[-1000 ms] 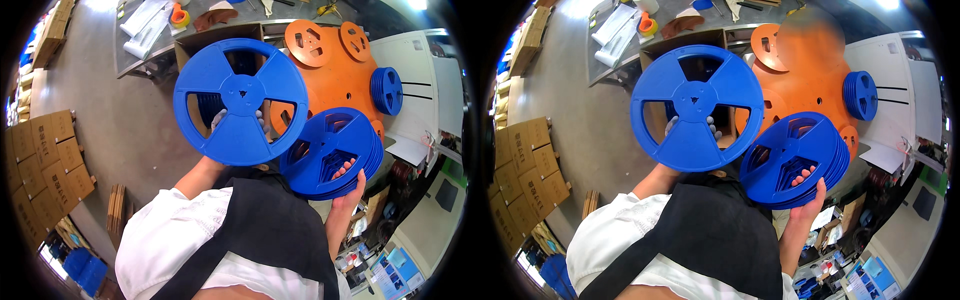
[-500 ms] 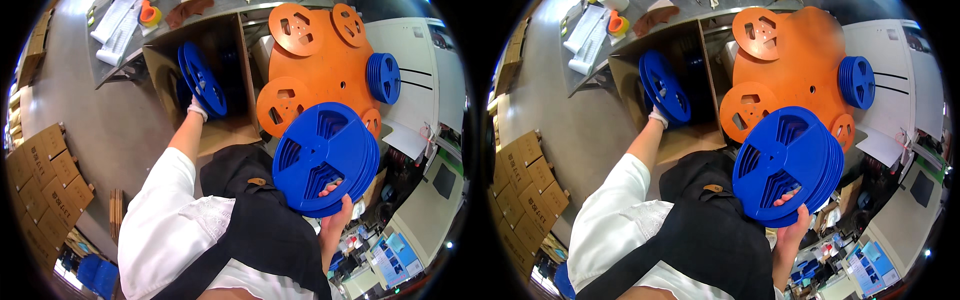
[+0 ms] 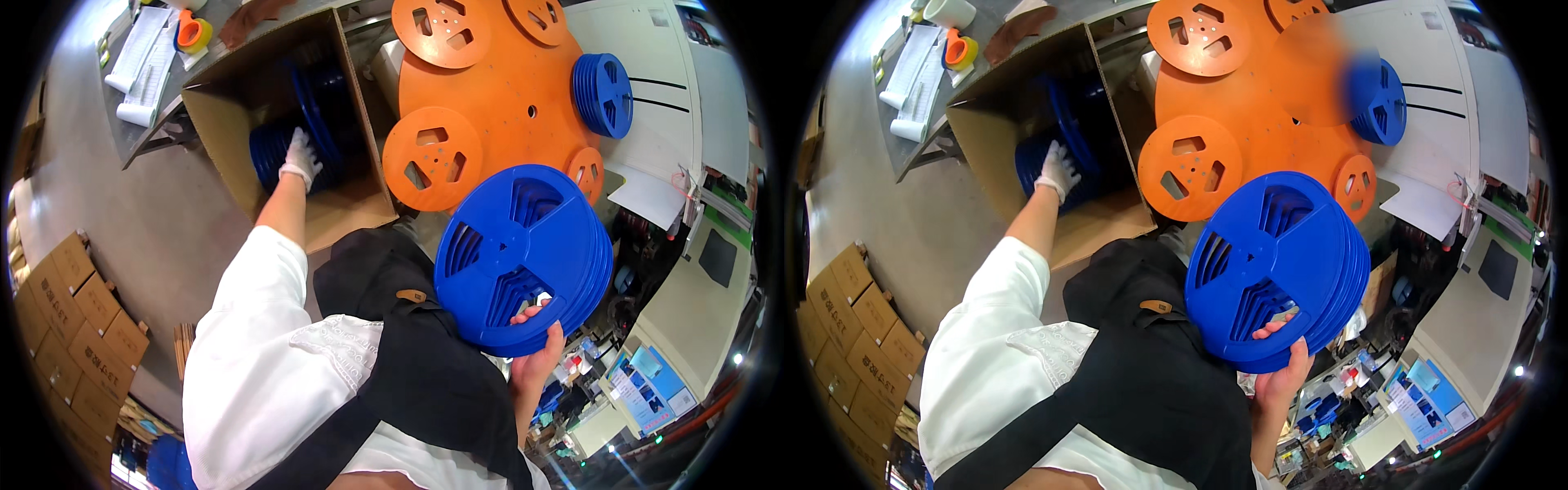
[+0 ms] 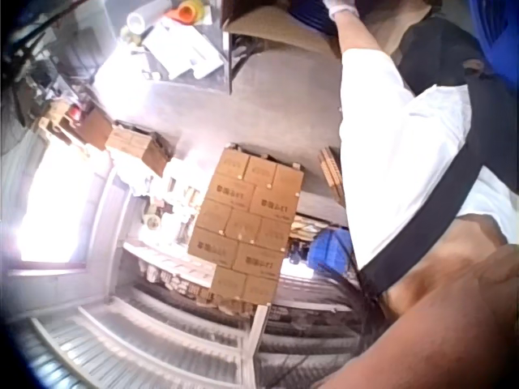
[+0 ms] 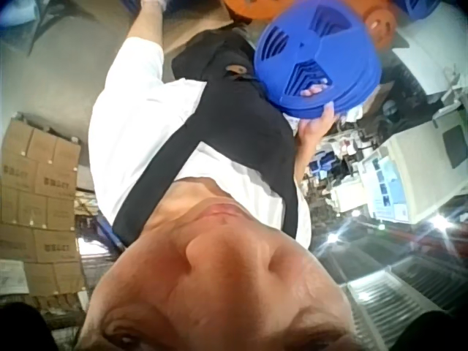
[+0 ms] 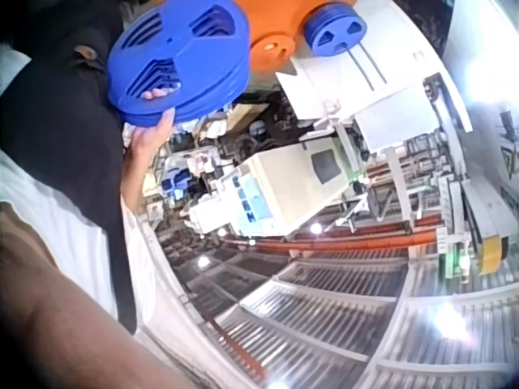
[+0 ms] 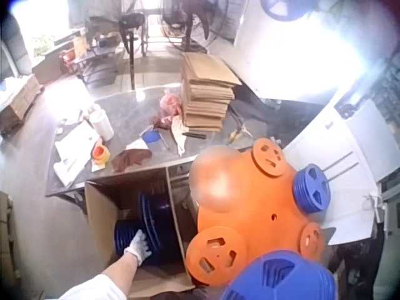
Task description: The person picks up a blue plastic reel from a container, walks to a table, and stacks the reel onto a rotating orange base alongside several other reels.
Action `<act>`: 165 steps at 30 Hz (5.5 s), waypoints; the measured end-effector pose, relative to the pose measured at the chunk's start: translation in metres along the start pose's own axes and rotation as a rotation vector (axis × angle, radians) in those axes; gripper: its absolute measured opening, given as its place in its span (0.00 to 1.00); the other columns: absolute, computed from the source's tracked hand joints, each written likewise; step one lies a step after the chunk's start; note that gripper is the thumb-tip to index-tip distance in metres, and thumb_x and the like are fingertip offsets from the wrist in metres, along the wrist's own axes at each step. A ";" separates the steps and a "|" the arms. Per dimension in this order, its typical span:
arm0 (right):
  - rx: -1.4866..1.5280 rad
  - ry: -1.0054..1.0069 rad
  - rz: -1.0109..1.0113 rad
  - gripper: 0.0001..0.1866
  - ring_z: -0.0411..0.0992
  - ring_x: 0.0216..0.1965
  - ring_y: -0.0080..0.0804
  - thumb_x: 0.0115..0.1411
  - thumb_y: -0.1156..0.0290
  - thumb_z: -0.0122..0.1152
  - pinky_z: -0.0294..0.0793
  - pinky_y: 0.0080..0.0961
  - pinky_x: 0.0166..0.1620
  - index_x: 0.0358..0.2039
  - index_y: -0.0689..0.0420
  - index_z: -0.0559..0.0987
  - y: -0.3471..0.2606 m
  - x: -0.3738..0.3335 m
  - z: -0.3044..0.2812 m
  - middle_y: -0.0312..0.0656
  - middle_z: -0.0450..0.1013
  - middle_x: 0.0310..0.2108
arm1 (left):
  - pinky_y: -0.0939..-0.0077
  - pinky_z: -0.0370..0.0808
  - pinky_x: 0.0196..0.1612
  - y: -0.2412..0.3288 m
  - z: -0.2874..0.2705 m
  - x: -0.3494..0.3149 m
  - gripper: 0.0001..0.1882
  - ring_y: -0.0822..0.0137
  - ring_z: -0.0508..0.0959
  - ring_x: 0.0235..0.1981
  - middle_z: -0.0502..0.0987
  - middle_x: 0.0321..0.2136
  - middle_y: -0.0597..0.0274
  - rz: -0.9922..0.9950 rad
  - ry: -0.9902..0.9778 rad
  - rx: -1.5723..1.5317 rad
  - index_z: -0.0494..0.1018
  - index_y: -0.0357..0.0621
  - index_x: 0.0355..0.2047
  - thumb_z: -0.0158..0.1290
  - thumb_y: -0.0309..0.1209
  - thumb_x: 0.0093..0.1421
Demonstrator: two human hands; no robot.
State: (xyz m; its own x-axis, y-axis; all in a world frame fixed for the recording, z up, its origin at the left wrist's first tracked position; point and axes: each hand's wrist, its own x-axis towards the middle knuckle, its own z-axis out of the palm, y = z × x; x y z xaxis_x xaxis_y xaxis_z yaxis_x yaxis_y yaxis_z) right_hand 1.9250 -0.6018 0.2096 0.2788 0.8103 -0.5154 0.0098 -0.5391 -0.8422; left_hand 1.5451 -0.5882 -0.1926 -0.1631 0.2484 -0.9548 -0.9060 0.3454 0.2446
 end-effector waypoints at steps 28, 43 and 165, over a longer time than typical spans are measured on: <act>0.718 -0.651 -0.013 0.23 0.59 0.16 0.21 0.63 0.52 0.50 0.61 0.21 0.22 0.45 0.60 0.68 -0.004 -0.006 -0.040 0.34 0.63 0.20 | 0.59 0.54 0.65 -0.020 0.075 -0.292 0.29 0.45 0.56 0.64 0.61 0.61 0.45 1.685 -0.071 1.084 0.61 0.44 0.61 0.52 0.36 0.59; 0.764 -0.829 0.016 0.24 0.54 0.14 0.16 0.60 0.47 0.57 0.54 0.16 0.21 0.39 0.55 0.64 0.002 -0.013 -0.044 0.27 0.55 0.15 | 0.53 0.54 0.65 -0.108 0.134 -0.335 0.35 0.47 0.60 0.62 0.62 0.60 0.44 1.670 -0.682 1.264 0.60 0.38 0.59 0.50 0.42 0.53; 0.291 -0.574 -0.001 0.16 0.69 0.23 0.31 0.50 0.70 0.56 0.69 0.25 0.31 0.40 0.60 0.71 0.014 -0.035 0.016 0.41 0.69 0.24 | 0.48 0.53 0.64 -0.064 0.127 -0.401 0.29 0.54 0.65 0.60 0.68 0.56 0.53 1.915 -0.923 1.289 0.67 0.46 0.55 0.52 0.36 0.51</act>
State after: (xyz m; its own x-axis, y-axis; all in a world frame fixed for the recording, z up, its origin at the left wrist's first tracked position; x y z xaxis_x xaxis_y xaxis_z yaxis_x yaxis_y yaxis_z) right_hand 1.8995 -0.6343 0.2129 -0.2803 0.8483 -0.4492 -0.2732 -0.5191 -0.8099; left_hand 1.7179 -0.5953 0.1963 0.3061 0.8184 0.4864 0.5501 -0.5690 0.6112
